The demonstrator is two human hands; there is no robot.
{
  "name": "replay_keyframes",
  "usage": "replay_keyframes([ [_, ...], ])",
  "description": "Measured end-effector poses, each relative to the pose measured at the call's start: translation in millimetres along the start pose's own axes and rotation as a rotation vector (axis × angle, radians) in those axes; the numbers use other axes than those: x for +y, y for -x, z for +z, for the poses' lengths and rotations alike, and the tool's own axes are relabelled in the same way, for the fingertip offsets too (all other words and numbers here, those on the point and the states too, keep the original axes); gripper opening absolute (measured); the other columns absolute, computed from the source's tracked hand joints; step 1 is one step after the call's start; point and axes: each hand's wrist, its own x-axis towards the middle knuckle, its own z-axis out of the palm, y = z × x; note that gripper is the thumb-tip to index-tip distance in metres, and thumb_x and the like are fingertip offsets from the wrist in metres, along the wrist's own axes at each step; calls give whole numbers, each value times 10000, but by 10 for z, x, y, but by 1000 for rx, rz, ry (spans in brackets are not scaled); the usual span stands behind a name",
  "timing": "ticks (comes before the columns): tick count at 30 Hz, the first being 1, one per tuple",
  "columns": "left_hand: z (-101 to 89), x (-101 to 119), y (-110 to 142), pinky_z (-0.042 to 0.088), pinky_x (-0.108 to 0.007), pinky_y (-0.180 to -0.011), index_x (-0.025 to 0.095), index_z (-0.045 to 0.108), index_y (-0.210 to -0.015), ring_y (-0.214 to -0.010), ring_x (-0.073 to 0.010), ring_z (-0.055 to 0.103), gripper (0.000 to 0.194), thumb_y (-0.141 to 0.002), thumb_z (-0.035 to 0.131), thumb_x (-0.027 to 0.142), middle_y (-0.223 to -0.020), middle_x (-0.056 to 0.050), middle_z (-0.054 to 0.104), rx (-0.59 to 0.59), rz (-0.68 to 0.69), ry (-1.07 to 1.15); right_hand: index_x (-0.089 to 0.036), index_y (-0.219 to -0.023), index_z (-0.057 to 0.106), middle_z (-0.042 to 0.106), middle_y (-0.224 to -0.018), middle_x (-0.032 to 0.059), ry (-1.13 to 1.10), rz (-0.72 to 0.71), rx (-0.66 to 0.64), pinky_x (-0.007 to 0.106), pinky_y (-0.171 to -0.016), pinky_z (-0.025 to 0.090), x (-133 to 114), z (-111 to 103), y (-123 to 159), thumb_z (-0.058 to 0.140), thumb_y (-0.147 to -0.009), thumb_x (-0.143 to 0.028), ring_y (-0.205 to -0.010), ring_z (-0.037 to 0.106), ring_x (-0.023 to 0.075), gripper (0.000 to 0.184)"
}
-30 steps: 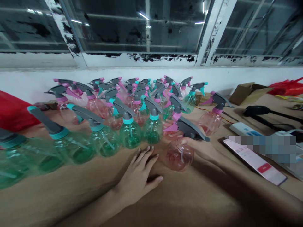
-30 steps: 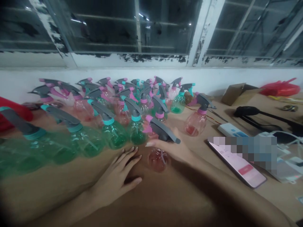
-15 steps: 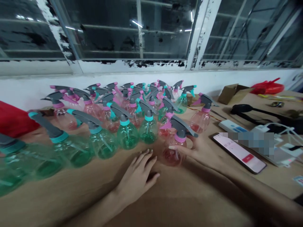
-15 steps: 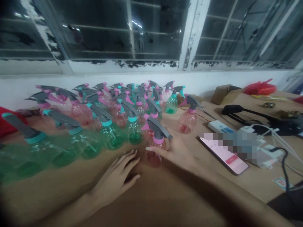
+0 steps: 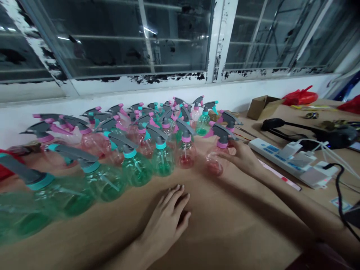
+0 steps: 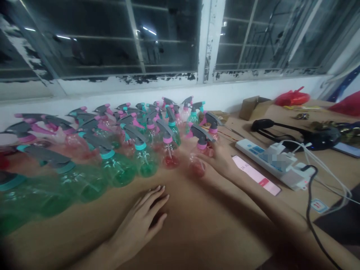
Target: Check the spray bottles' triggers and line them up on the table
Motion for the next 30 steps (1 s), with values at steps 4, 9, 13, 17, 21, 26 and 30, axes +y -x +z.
replay_keyframes([
  [4,73,72,-189,420,-484,-1003,144,529,-1245,-1267,-282,446,347,-909,502,227,-1351,-124,509,-8,19,39,-163,-1002,600,696,-956,163,1,-20,44,454,-726,486,-15,122,-200,577,-786,-532,-872,648,339,429],
  [9,128,117,-378,414,-497,-1012,141,524,-1252,-1272,-294,439,360,-906,498,233,-1359,-126,503,-32,40,45,-144,-1040,567,690,-947,171,-14,-15,60,421,-722,480,-16,226,-368,561,-793,-537,-881,648,332,464],
  [13,140,133,-504,409,-471,-1033,149,527,-1258,-1271,-303,443,371,-902,497,250,-1368,-113,498,-44,54,37,-155,-1039,550,689,-897,161,-29,6,63,425,-681,472,3,317,-474,549,-795,-551,-812,645,333,465],
  [17,139,148,-601,406,-462,-1043,202,509,-1276,-1286,-282,429,371,-909,469,237,-1382,-76,489,-61,38,59,-142,-1078,524,682,-947,175,-70,-4,57,443,-712,476,0,396,-559,552,-797,-548,-845,640,339,495],
  [21,154,135,-645,418,-439,-1043,264,498,-1288,-1292,-260,424,379,-911,466,236,-1392,-36,481,-67,19,77,-143,-1115,517,669,-1018,187,-103,9,62,481,-776,483,-13,376,-538,592,-779,-533,-951,624,354,521],
  [26,216,85,-649,432,-455,-1016,205,498,-1289,-1272,-275,446,385,-906,488,232,-1378,-73,491,-15,60,70,-161,-1188,512,629,-1189,157,-170,54,60,436,-814,520,-11,144,-315,623,-787,-469,-997,637,282,518],
  [30,229,74,-658,436,-471,-997,164,501,-1280,-1269,-279,443,375,-910,501,224,-1371,-111,487,0,77,67,-180,-941,633,710,-909,86,-188,115,71,337,-639,544,112,-121,-149,553,-848,-423,-726,678,200,272],
])
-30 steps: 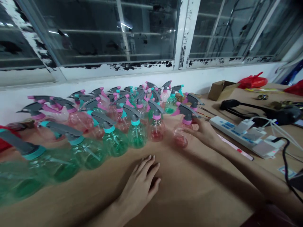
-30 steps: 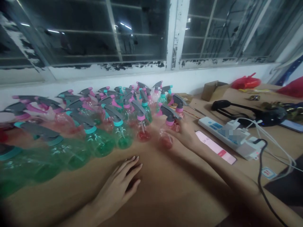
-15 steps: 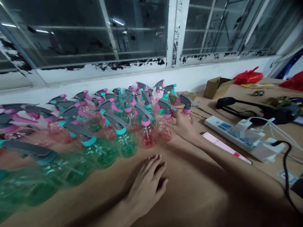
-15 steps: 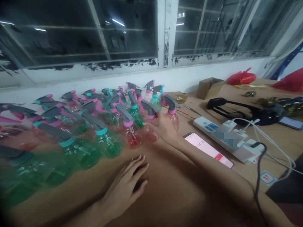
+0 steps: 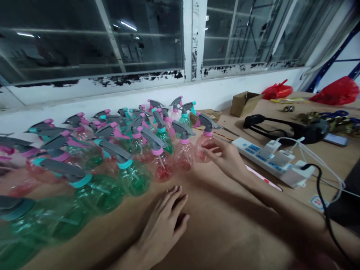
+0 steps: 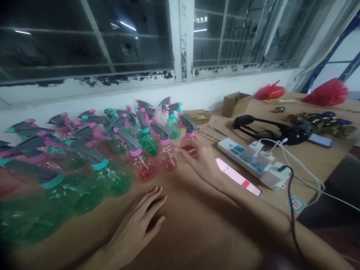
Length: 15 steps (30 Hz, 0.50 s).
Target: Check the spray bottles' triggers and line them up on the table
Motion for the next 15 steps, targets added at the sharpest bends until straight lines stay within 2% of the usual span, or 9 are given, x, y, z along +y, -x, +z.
replay_keyframes([
  [2,-6,3,-18,432,-472,-998,163,508,-1270,-1262,-277,449,364,-910,503,221,-1361,-113,494,-9,1,-4,-187,-842,646,704,-829,74,40,24,40,357,-625,522,106,-121,2,575,-829,-411,-688,654,209,235],
  [4,-8,8,-43,427,-480,-999,169,512,-1259,-1254,-276,457,355,-906,507,208,-1356,-111,498,-15,-4,-8,-180,-825,639,693,-858,106,94,54,104,409,-659,501,235,-189,-41,594,-803,-441,-752,638,256,266],
  [7,5,21,-83,422,-486,-999,184,498,-1261,-1253,-273,459,355,-906,502,191,-1357,-107,494,-11,-14,-2,-148,-996,618,654,-1047,186,140,70,165,482,-780,466,405,-171,-166,651,-728,-515,-980,591,345,456],
  [10,30,37,-115,423,-487,-995,192,483,-1265,-1244,-273,469,358,-908,495,183,-1351,-106,498,0,-22,16,-141,-1098,598,664,-1087,173,113,51,145,446,-837,456,479,-63,-314,646,-731,-528,-1015,605,326,535],
  [12,49,44,-129,424,-486,-994,195,479,-1263,-1234,-274,479,358,-907,491,176,-1342,-106,504,15,-25,29,-140,-1071,624,691,-1041,159,96,48,146,419,-816,461,477,6,-400,630,-756,-507,-982,628,318,484],
  [15,76,49,-143,433,-483,-986,205,481,-1254,-1214,-272,496,352,-904,485,165,-1324,-101,515,41,-31,59,-148,-928,686,729,-906,128,74,48,161,379,-758,465,446,44,-484,611,-786,-447,-867,664,295,339],
])
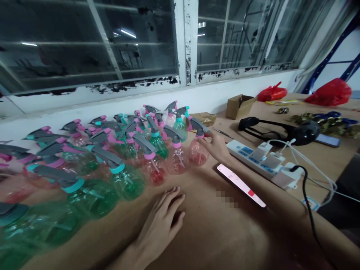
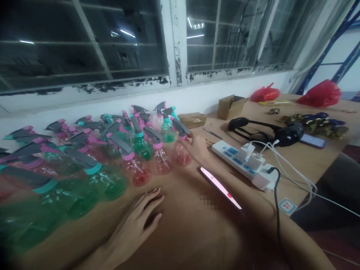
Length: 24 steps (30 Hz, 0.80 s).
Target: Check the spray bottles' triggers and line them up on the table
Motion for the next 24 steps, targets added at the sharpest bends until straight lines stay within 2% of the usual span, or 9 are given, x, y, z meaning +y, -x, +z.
replay_keyframes([
  [2,13,7,-13,438,-480,-982,221,489,-1241,-1197,-266,511,342,-904,483,164,-1307,-87,528,20,-8,35,-155,-862,700,736,-837,103,-17,-1,16,359,-749,461,-21,-28,-16,616,-787,-394,-805,672,270,265],
  [6,5,57,-57,447,-431,-983,263,500,-1213,-1161,-242,542,318,-908,477,175,-1266,-47,553,53,-70,145,-167,-883,696,740,-864,80,-53,3,50,351,-786,451,-74,-214,79,636,-773,-339,-842,667,253,212],
  [10,-67,136,-91,459,-415,-969,275,485,-1215,-1142,-224,555,315,-914,465,187,-1242,-32,563,43,-117,223,-171,-855,690,735,-839,63,-90,35,48,345,-713,471,-212,-465,392,640,-778,-368,-773,665,241,217],
  [12,-122,170,-85,451,-425,-975,284,469,-1228,-1153,-226,548,334,-906,480,198,-1247,-29,564,38,-142,261,-179,-913,685,729,-892,59,-110,39,36,353,-714,472,-316,-556,597,644,-780,-374,-782,657,242,239],
  [14,-182,197,-59,433,-451,-990,300,425,-1274,-1183,-247,525,405,-886,511,219,-1283,-32,548,38,-173,281,-187,-970,665,716,-883,51,-152,35,-39,353,-698,477,-441,-598,792,645,-786,-400,-751,644,229,282],
  [16,-240,218,-11,399,-489,-1015,303,341,-1348,-1241,-287,469,538,-857,556,258,-1364,-55,485,38,-204,283,-190,-884,665,707,-843,48,-197,13,-105,358,-709,479,-585,-586,946,658,-780,-400,-776,634,235,234],
  [20,-354,235,154,350,-541,-1033,278,171,-1438,-1307,-356,366,828,-784,669,378,-1465,-113,351,24,-230,318,-221,-975,655,699,-974,42,-334,-28,-285,368,-791,482,-920,-424,1116,690,-765,-378,-918,629,242,264],
  [22,-419,223,277,349,-552,-1024,269,158,-1442,-1302,-364,370,879,-760,695,409,-1453,-128,361,33,-252,335,-243,-1049,638,691,-1049,30,-384,-73,-340,343,-791,485,-1096,-297,1162,702,-755,-393,-958,625,227,336],
  [24,-493,190,428,356,-554,-1012,271,180,-1436,-1287,-353,394,849,-770,689,403,-1428,-129,393,53,-303,341,-241,-1058,635,698,-1036,16,-410,-126,-379,322,-772,484,-1260,-156,1203,704,-751,-412,-906,635,200,359],
])
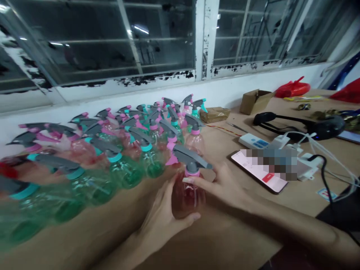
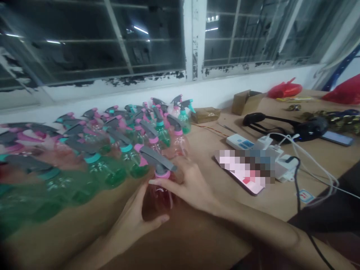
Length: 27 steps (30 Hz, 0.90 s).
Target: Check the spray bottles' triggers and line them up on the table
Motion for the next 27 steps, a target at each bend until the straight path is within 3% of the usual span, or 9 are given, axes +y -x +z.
replay_keyframes([
  [4,-216,-136,296,388,-538,-974,288,298,-1387,-1227,-328,468,717,-789,680,390,-1357,-103,478,52,-154,18,-183,-914,650,698,-878,19,13,-64,-85,320,-743,463,-118,353,-75,705,-756,-400,-793,626,174,273],
  [8,-383,-246,552,371,-530,-986,289,367,-1347,-1227,-327,467,712,-743,723,418,-1346,-89,494,114,-237,80,-159,-841,612,647,-839,21,-34,-129,-236,308,-704,456,-193,602,-182,728,-735,-344,-773,606,165,243],
  [11,-452,-306,690,387,-523,-974,289,390,-1336,-1199,-326,494,727,-719,754,414,-1312,-85,526,148,-278,138,-173,-924,582,606,-871,5,-131,-157,-385,289,-692,454,-246,744,-286,735,-724,-293,-780,581,148,279],
  [14,-493,-348,769,378,-511,-988,286,395,-1341,-1214,-322,480,748,-709,775,412,-1328,-86,511,140,-265,182,-209,-1069,537,600,-955,2,-237,-169,-469,285,-706,451,-274,881,-375,763,-677,-235,-811,566,148,453],
  [16,-511,-360,788,372,-514,-995,292,374,-1362,-1230,-325,462,777,-711,777,421,-1347,-88,491,118,-270,180,-238,-1120,518,593,-955,-5,-306,-169,-491,281,-681,453,-283,963,-415,761,-673,-226,-787,559,143,510],
  [19,-524,-357,783,390,-540,-971,287,356,-1378,-1218,-346,470,813,-703,776,460,-1334,-102,497,81,-288,148,-250,-1087,553,585,-895,-9,-363,-148,-524,285,-639,461,-324,1043,-445,707,-727,-256,-715,553,135,391],
  [23,-526,-362,762,411,-549,-949,237,388,-1353,-1186,-360,497,798,-698,767,489,-1282,-123,537,67,-257,62,-237,-970,615,609,-882,-5,-283,-120,-506,287,-641,484,-427,1062,-457,642,-785,-277,-688,580,132,192],
  [27,-535,-455,764,371,-542,-990,236,376,-1366,-1214,-347,475,792,-720,738,520,-1324,-126,511,18,-165,-68,-239,-910,642,618,-811,-3,-164,-159,-423,307,-662,493,-430,1051,-466,630,-796,-379,-714,598,160,180],
])
